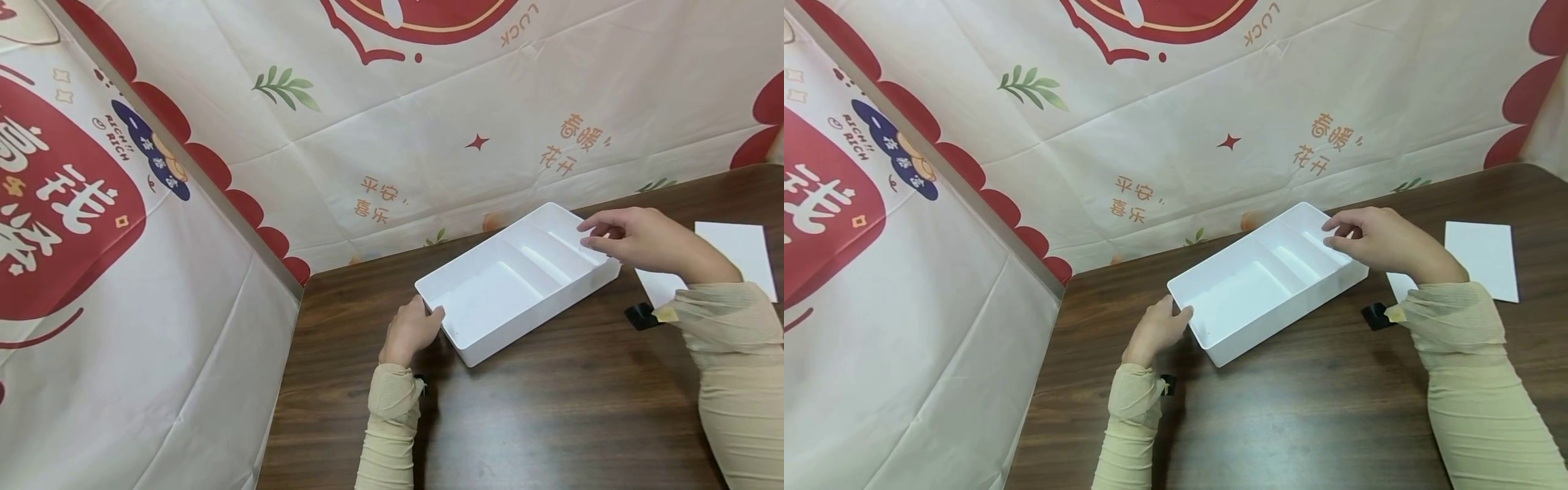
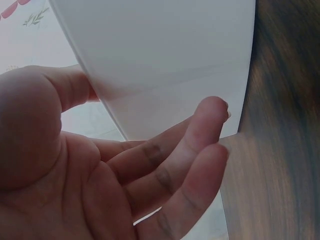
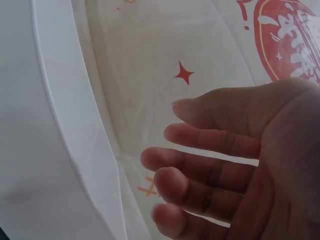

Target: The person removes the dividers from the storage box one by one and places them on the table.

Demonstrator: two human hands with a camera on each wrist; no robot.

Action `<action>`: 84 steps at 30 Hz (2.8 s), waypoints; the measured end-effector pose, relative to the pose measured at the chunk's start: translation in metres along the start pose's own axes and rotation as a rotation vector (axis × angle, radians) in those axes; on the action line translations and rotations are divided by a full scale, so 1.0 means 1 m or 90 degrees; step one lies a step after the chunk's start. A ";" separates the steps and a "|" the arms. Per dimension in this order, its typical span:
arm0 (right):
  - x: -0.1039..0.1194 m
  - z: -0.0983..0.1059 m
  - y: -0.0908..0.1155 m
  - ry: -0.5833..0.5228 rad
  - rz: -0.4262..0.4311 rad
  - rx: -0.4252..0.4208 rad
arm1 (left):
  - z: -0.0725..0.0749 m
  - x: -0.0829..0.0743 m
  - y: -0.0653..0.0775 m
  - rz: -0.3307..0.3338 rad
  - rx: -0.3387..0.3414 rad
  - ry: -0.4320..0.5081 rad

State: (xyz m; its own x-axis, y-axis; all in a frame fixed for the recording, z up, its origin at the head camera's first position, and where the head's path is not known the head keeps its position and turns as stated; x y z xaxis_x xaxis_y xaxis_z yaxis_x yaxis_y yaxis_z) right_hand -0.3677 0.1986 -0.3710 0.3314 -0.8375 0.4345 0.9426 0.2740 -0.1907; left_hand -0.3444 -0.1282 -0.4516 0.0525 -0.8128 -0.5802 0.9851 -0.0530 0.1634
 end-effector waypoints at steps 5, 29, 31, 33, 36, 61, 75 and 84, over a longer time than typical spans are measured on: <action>0.004 -0.003 -0.001 0.008 0.012 0.001 | -0.001 0.001 0.000 0.002 0.000 -0.002; 0.014 -0.014 -0.007 0.021 0.032 0.013 | 0.001 -0.002 0.001 -0.004 -0.004 0.007; 0.015 -0.014 -0.007 0.022 0.035 0.012 | 0.001 -0.001 0.001 -0.005 -0.003 0.007; 0.017 -0.015 -0.008 0.024 0.035 0.012 | 0.001 -0.002 0.001 -0.006 -0.004 0.005; 0.019 -0.019 -0.009 0.021 0.037 0.019 | 0.001 -0.002 0.001 -0.008 -0.005 -0.001; 0.052 -0.045 -0.016 0.006 0.106 0.036 | 0.001 -0.001 0.002 0.000 -0.009 0.001; 0.055 -0.052 -0.019 0.013 0.104 0.048 | 0.000 -0.003 0.000 -0.007 -0.001 -0.009; 0.057 -0.057 -0.021 0.000 0.109 0.054 | 0.000 -0.002 0.000 -0.004 0.005 -0.007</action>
State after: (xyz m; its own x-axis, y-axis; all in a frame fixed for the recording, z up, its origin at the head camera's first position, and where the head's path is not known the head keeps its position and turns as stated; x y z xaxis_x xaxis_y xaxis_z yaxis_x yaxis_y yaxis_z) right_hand -0.3709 0.1178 -0.3921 0.4877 -0.7747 0.4026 0.8722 0.4517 -0.1874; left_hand -0.3449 -0.1271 -0.4504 0.0450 -0.8187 -0.5725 0.9841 -0.0623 0.1664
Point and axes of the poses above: each hand's wrist, its own y-axis away from the middle knuckle, its own z-axis out of the back of the hand, x = y × z, the point moved 10 cm from there along -y, towards the middle knuckle, and after that the axes turned 6 degrees about y, right-handed, at the moved point
